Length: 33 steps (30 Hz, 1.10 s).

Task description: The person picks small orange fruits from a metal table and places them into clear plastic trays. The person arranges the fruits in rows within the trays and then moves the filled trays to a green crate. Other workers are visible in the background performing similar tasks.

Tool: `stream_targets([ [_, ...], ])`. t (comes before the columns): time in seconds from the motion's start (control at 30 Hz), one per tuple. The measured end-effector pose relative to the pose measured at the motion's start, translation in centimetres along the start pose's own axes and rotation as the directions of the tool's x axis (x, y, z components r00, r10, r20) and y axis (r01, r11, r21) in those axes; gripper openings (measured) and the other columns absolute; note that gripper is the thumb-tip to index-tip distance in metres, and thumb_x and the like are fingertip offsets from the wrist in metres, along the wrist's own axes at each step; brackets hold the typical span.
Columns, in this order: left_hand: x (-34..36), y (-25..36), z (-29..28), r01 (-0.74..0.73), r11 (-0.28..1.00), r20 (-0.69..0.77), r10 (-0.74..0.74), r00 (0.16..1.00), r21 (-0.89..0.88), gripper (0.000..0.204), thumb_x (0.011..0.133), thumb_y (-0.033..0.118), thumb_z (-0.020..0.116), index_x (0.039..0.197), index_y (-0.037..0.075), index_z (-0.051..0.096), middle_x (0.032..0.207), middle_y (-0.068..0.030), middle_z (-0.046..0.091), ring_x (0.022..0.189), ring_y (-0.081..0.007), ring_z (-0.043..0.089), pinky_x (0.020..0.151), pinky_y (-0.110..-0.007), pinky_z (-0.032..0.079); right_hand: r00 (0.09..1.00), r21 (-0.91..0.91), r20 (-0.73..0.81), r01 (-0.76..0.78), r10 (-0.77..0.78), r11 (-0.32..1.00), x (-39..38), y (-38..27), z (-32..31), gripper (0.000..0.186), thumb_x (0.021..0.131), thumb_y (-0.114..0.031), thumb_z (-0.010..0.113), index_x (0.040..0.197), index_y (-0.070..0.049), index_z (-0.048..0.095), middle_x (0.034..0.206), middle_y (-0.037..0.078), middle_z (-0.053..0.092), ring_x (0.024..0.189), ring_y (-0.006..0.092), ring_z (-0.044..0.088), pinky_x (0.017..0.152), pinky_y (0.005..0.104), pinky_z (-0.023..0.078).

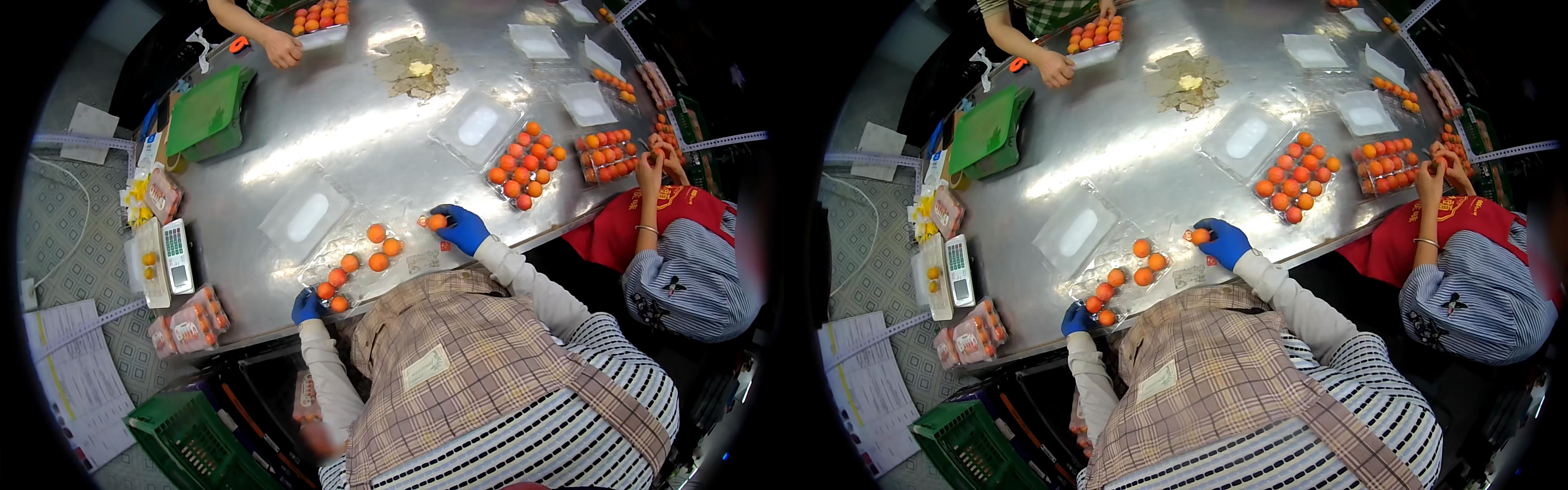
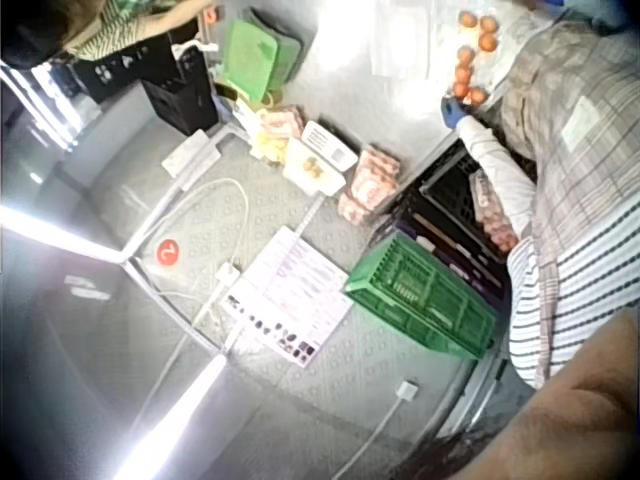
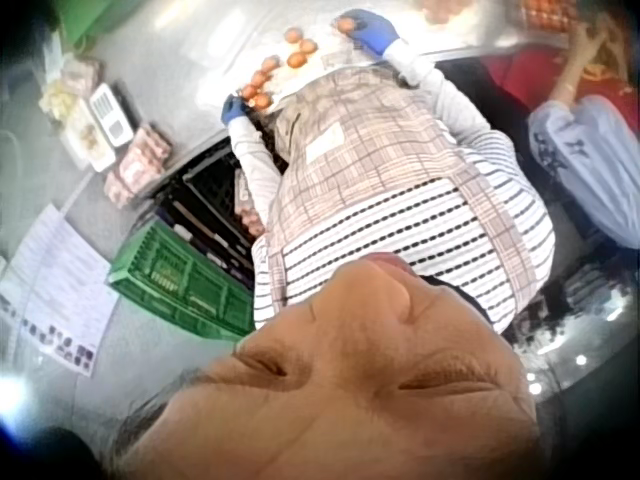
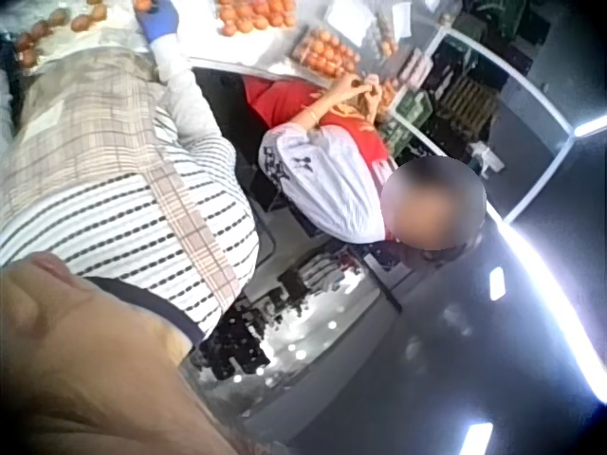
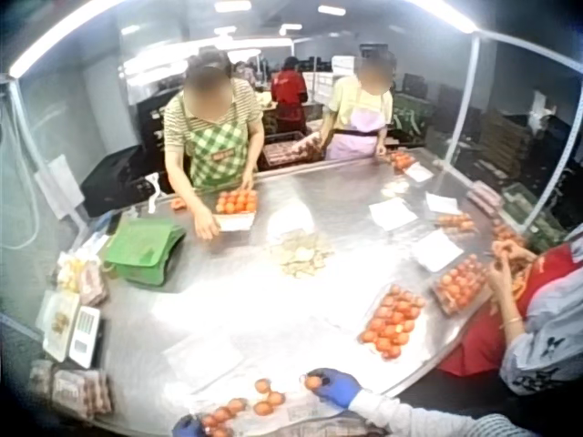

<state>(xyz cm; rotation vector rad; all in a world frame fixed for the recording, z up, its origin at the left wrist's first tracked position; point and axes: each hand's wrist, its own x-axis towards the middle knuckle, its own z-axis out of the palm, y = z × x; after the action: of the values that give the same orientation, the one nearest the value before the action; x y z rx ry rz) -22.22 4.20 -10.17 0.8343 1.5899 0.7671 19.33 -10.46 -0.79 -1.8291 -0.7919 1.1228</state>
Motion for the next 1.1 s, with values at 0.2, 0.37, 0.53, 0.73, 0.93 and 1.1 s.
stream_targets([
  [0.2, -0.3, 0.7, -0.9, 0.025, 0.999, -0.082, -0.028, 0.996, -0.036, 0.023, 0.078, 0.0, 0.067, 0.101, 0.0, 0.065, 0.085, -0.0123, 0.066, 0.068, -0.018, 0.062, 0.061, -0.031, 0.053, 0.995, -0.069, -0.073, 0.065, -0.07, 0.996, -0.1, 1.7, -0.4, 0.041, 0.075, -0.013, 0.068, 0.116, -0.013, 0.06, 0.106, 0.008, 0.063, 0.089, 0.0199, 0.062, 0.082, 0.0321, 0.05],
  [0.37, -1.7, 1.9, -1.5, 0.006, 0.993, -0.136, 0.01, 0.991, 0.115, 0.023, 0.078, 0.002, 0.068, 0.1, 0.0, 0.065, 0.081, -0.0116, 0.066, 0.066, -0.0159, 0.06, 0.057, -0.028, 0.051, 0.643, -0.064, -0.736, 0.243, -0.21, 0.968, 0.5, 5.5, -11.4, 0.043, 0.082, -0.012, 0.065, 0.122, -0.002, 0.052, 0.103, 0.006, 0.058, 0.092, 0.0168, 0.054, 0.081, 0.0307, 0.047],
  [0.53, -0.5, 1.4, -2.2, -0.011, 0.995, -0.124, 0.023, 0.992, 0.098, 0.024, 0.076, 0.003, 0.068, 0.1, -0.001, 0.065, 0.079, -0.0111, 0.065, 0.06, -0.0149, 0.058, 0.053, -0.027, 0.049, 0.649, 0.357, -0.72, 0.04, 0.247, 0.933, -0.2, 16.2, -23.0, 0.05, 0.082, -0.007, 0.06, 0.13, -0.003, 0.045, 0.111, 0.015, 0.059, 0.095, 0.024, 0.06, 0.079, 0.0314, 0.049],
  [0.73, -0.7, 1.0, -2.3, -0.005, 0.999, -0.104, 0.001, 0.995, -0.034, 0.023, 0.078, -0.001, 0.065, 0.101, -0.003, 0.062, 0.078, -0.0122, 0.064, 0.052, -0.0173, 0.058, 0.046, -0.029, 0.049, 0.846, 0.462, -0.476, 0.009, 0.24, 0.887, 2.7, 16.1, -21.5, 0.057, 0.079, -0.004, 0.061, 0.133, -0.006, 0.044, 0.089, 0.011, 0.064, 0.069, 0.0173, 0.062, 0.061, 0.0274, 0.05],
  [0.93, -0.8, 1.3, -1.0, 0.025, 1.0, -0.096, -0.024, 0.995, 0.005, 0.022, 0.078, -0.003, 0.062, 0.099, -0.002, 0.063, 0.076, -0.0103, 0.064, 0.054, -0.0154, 0.058, 0.048, -0.028, 0.049, 0.915, 0.444, -0.367, 0.012, 0.169, 0.896, 8.7, 15.8, -19.9, 0.06, 0.077, -0.002, 0.062, 0.134, -0.005, 0.042, 0.086, 0.012, 0.064, 0.067, 0.0169, 0.061, 0.06, 0.0274, 0.05],
  [1.1, -1.1, 0.9, -1.1, -0.044, 0.996, -0.115, 0.053, 0.992, 0.077, 0.02, 0.078, 0.002, 0.063, 0.098, 0.001, 0.066, 0.078, -0.0068, 0.065, 0.057, -0.0127, 0.057, 0.05, -0.026, 0.048, 0.966, 0.356, -0.247, 0.023, 0.071, 0.934, 16.7, 7.7, -13.0, 0.061, 0.075, -0.004, 0.062, 0.133, -0.003, 0.043, 0.078, 0.011, 0.064, 0.057, 0.0146, 0.059, 0.052, 0.0263, 0.048],
])
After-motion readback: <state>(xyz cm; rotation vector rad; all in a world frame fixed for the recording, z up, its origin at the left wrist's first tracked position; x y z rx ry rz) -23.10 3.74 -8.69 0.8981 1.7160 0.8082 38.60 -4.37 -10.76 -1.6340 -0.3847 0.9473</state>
